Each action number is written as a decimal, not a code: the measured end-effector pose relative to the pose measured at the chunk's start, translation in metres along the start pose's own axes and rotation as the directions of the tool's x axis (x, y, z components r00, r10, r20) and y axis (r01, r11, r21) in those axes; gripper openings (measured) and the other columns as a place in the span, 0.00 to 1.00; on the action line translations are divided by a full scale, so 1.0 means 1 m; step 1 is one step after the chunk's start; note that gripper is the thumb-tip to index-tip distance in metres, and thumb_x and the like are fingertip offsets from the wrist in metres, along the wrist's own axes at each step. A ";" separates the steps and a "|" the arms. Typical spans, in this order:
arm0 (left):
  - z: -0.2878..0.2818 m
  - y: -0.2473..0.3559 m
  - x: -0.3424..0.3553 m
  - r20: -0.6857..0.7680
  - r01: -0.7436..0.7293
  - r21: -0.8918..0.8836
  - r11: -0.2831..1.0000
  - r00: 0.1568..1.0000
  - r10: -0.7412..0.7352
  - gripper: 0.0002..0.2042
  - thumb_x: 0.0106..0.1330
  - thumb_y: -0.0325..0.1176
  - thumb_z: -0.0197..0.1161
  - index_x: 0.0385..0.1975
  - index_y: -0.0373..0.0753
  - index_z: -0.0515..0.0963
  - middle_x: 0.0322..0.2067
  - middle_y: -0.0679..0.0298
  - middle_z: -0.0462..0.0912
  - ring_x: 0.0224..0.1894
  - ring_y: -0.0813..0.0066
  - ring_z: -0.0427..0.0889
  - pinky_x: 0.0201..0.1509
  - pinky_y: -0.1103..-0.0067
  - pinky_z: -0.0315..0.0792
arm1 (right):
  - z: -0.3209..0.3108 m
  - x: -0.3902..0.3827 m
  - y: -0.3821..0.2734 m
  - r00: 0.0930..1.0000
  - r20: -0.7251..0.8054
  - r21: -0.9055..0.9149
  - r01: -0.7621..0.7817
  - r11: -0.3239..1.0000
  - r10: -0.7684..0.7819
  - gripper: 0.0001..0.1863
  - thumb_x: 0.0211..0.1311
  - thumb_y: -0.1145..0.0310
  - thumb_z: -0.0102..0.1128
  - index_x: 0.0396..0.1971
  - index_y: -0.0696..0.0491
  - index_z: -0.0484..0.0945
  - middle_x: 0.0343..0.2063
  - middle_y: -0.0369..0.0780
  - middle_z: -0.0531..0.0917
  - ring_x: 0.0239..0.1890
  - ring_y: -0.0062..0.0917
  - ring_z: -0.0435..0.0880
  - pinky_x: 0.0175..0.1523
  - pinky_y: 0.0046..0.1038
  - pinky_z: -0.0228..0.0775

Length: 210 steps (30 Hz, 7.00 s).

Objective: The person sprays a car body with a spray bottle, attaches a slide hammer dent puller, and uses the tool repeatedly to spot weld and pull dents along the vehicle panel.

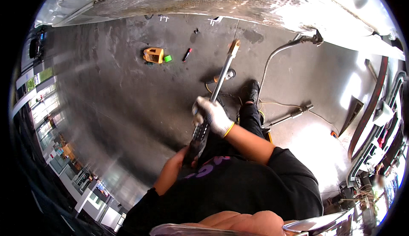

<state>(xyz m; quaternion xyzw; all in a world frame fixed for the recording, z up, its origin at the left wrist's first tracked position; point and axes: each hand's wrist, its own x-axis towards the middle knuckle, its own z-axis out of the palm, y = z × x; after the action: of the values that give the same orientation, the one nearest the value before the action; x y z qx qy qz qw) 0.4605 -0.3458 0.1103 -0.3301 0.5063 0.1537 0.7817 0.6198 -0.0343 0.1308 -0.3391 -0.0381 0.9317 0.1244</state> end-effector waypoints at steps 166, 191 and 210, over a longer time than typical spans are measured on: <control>0.130 -0.006 0.069 0.133 -0.058 0.039 0.998 0.990 0.052 0.20 0.81 0.58 0.51 0.46 0.47 0.75 0.27 0.62 0.83 0.22 0.71 0.81 0.24 0.77 0.74 | -0.047 -0.055 -0.089 0.991 0.039 -0.148 0.136 0.980 -0.132 0.22 0.85 0.55 0.50 0.35 0.59 0.78 0.17 0.40 0.79 0.20 0.28 0.81 0.31 0.30 0.75; 0.124 0.007 0.051 -0.023 -0.063 0.144 0.988 0.997 0.067 0.22 0.81 0.63 0.47 0.42 0.51 0.75 0.24 0.60 0.82 0.19 0.64 0.81 0.22 0.68 0.76 | -0.017 -0.021 -0.189 0.843 -0.074 0.095 0.538 0.838 -0.533 0.24 0.78 0.44 0.62 0.33 0.51 0.75 0.17 0.39 0.78 0.19 0.29 0.81 0.30 0.36 0.80; 0.155 -0.004 0.037 0.020 -0.041 0.052 0.998 0.999 0.040 0.16 0.83 0.50 0.49 0.42 0.45 0.76 0.27 0.62 0.82 0.23 0.69 0.80 0.27 0.74 0.75 | -0.063 -0.053 -0.078 0.989 0.143 -0.075 0.047 0.996 -0.036 0.22 0.85 0.55 0.50 0.36 0.59 0.79 0.17 0.41 0.79 0.20 0.31 0.80 0.33 0.34 0.76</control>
<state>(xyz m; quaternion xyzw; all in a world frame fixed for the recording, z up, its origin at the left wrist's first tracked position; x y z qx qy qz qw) 0.5859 -0.2475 0.1207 -0.2975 0.5091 0.1593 0.7918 0.7155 0.0263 0.1269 -0.2759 -0.0901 0.9484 0.1276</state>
